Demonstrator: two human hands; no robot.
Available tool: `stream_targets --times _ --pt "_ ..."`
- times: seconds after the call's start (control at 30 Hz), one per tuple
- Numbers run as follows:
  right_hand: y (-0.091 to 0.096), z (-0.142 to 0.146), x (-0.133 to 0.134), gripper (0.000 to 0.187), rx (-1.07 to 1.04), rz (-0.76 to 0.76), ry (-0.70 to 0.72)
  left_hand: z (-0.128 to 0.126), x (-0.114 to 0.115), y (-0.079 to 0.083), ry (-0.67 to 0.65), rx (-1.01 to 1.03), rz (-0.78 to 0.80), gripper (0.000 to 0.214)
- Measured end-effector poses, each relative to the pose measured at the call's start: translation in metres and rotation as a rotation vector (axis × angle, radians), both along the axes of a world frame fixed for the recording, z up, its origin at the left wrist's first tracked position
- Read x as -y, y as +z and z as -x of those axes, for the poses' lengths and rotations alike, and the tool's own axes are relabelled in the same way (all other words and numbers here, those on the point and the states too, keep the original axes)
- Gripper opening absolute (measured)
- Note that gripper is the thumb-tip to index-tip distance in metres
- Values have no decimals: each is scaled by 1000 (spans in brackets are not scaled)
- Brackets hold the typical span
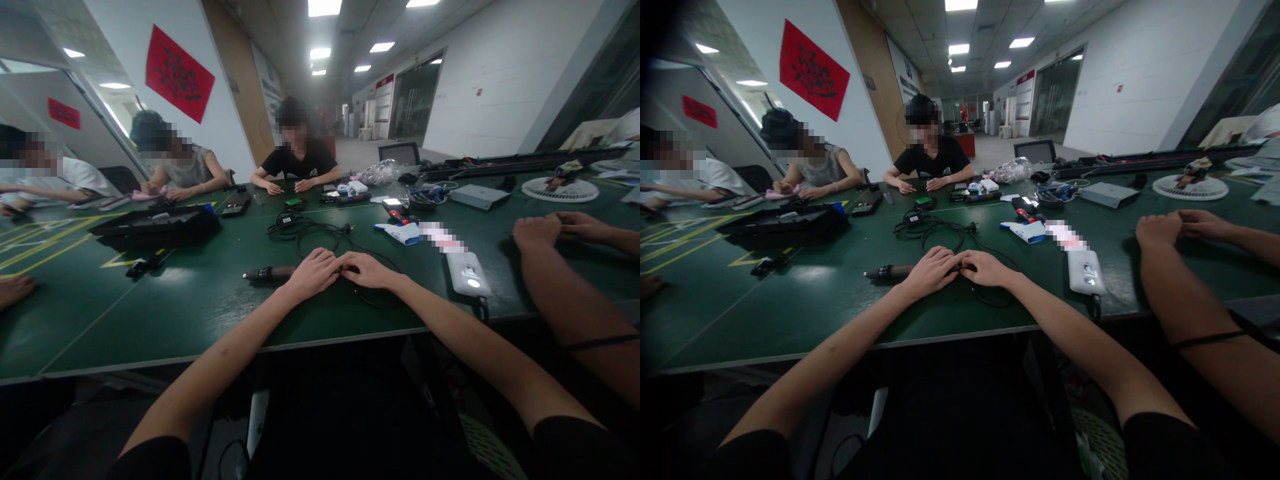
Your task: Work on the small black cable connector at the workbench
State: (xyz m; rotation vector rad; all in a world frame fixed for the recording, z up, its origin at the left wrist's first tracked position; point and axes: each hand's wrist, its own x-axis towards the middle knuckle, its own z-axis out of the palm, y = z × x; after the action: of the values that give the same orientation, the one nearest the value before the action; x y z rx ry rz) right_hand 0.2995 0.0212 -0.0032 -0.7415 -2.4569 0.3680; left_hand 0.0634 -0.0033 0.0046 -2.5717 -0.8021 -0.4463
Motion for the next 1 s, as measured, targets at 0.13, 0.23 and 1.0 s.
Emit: stream_targets --times 0.13,0.23,1.0 --pt "0 1 0 8 -9 2 7 0 1 1 -15 -34 1 64" --pt "-2 1 -1 10 7 -10 -4 0 2 1 35 -11 -15 62" --pt "0 1 0 8 -3 -8 -11 1 2 3 -7 -36 -7 65"
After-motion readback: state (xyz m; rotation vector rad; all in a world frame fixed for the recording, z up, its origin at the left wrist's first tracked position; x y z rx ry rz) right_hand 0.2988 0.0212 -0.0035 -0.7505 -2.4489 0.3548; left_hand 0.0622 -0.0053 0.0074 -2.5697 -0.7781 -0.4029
